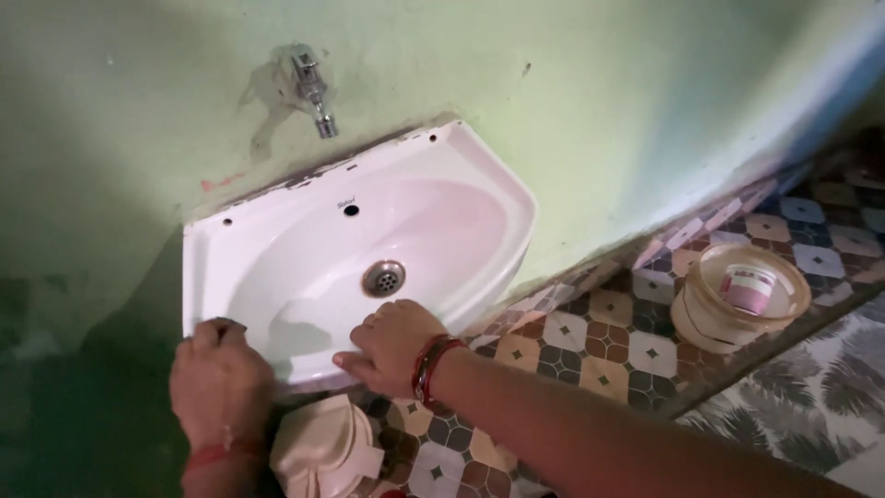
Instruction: The person scrubs the interior and rim of a white wall-mounted bathroom sink using a green sponge. The person repeatedly wipes the basin and edges with the sponge throughout the clip.
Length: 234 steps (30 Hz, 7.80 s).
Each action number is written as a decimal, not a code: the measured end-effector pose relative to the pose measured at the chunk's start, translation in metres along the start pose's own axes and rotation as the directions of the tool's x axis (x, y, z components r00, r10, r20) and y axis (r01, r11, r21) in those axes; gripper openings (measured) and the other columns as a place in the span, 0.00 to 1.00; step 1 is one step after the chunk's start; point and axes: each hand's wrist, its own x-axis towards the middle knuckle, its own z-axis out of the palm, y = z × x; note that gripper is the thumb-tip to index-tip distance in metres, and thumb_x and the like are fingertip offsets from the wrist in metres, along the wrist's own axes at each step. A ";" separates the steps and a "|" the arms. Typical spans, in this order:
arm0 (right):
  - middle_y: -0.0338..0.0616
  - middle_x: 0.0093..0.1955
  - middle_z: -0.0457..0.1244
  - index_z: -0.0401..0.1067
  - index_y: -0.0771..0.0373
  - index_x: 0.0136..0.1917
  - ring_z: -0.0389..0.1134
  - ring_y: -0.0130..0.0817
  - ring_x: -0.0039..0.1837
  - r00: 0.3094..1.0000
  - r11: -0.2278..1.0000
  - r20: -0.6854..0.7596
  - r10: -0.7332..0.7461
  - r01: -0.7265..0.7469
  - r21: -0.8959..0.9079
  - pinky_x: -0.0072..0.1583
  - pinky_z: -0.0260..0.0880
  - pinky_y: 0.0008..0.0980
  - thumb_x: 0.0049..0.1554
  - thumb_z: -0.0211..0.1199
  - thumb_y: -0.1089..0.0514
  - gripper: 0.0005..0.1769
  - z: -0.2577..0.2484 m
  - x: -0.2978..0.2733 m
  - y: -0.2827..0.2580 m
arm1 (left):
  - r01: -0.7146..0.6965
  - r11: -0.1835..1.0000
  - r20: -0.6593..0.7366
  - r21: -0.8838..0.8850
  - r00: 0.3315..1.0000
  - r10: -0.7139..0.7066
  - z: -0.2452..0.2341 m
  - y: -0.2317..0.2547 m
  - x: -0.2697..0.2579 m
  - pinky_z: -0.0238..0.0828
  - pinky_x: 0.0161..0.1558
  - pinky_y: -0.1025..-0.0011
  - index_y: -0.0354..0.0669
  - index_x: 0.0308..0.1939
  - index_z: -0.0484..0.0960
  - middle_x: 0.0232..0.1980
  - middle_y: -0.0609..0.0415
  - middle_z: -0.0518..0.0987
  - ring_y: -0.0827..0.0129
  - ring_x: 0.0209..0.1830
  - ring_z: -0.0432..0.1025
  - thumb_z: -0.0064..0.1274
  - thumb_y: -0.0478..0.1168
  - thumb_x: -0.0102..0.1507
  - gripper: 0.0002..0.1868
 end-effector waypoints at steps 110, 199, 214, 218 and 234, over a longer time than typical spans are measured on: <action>0.51 0.45 0.70 0.75 0.58 0.47 0.71 0.48 0.49 0.996 0.997 -0.051 0.078 -0.078 0.003 0.54 0.70 0.50 0.66 0.40 0.45 0.24 0.008 0.016 -0.022 | 0.173 0.946 -0.121 -0.275 0.970 -0.212 0.012 0.031 -0.049 0.49 0.78 0.45 0.24 0.67 0.74 0.77 0.31 0.67 0.32 0.79 0.55 0.42 0.44 0.72 0.27; 0.53 0.85 0.40 0.51 0.64 0.79 0.37 0.50 0.85 0.779 0.858 -0.368 0.508 -0.424 0.289 0.80 0.34 0.47 0.65 0.36 0.38 0.38 -0.003 -0.064 0.135 | -0.422 0.864 0.159 -0.273 0.866 0.473 0.020 0.226 -0.006 0.48 0.75 0.60 0.40 0.78 0.55 0.78 0.48 0.60 0.59 0.76 0.58 0.47 0.32 0.57 0.43; 0.43 0.88 0.30 0.37 0.57 0.84 0.33 0.38 0.87 0.782 0.375 -0.147 0.605 -0.117 0.919 0.80 0.36 0.38 0.60 0.34 0.27 0.49 -0.019 -0.068 0.164 | -0.322 0.903 0.045 -0.283 0.936 0.348 0.008 0.267 0.015 0.70 0.62 0.63 0.35 0.69 0.66 0.67 0.43 0.73 0.54 0.66 0.69 0.46 0.35 0.62 0.29; 0.42 0.88 0.36 0.43 0.57 0.84 0.35 0.37 0.87 0.767 0.379 -0.205 0.609 -0.055 0.924 0.81 0.36 0.37 0.61 0.34 0.26 0.49 -0.016 -0.069 0.167 | -0.220 0.910 0.077 -0.351 0.962 0.263 0.009 0.300 0.033 0.70 0.62 0.64 0.33 0.68 0.68 0.68 0.42 0.72 0.54 0.66 0.69 0.44 0.35 0.66 0.25; 0.45 0.88 0.29 0.39 0.61 0.84 0.26 0.37 0.88 0.858 0.513 -0.129 0.498 -0.171 0.841 0.82 0.29 0.38 0.62 0.29 0.26 0.50 -0.023 -0.048 0.194 | -0.278 0.909 0.038 -0.312 0.952 0.304 0.022 0.302 0.036 0.66 0.67 0.63 0.30 0.70 0.65 0.70 0.35 0.71 0.49 0.69 0.67 0.46 0.33 0.64 0.29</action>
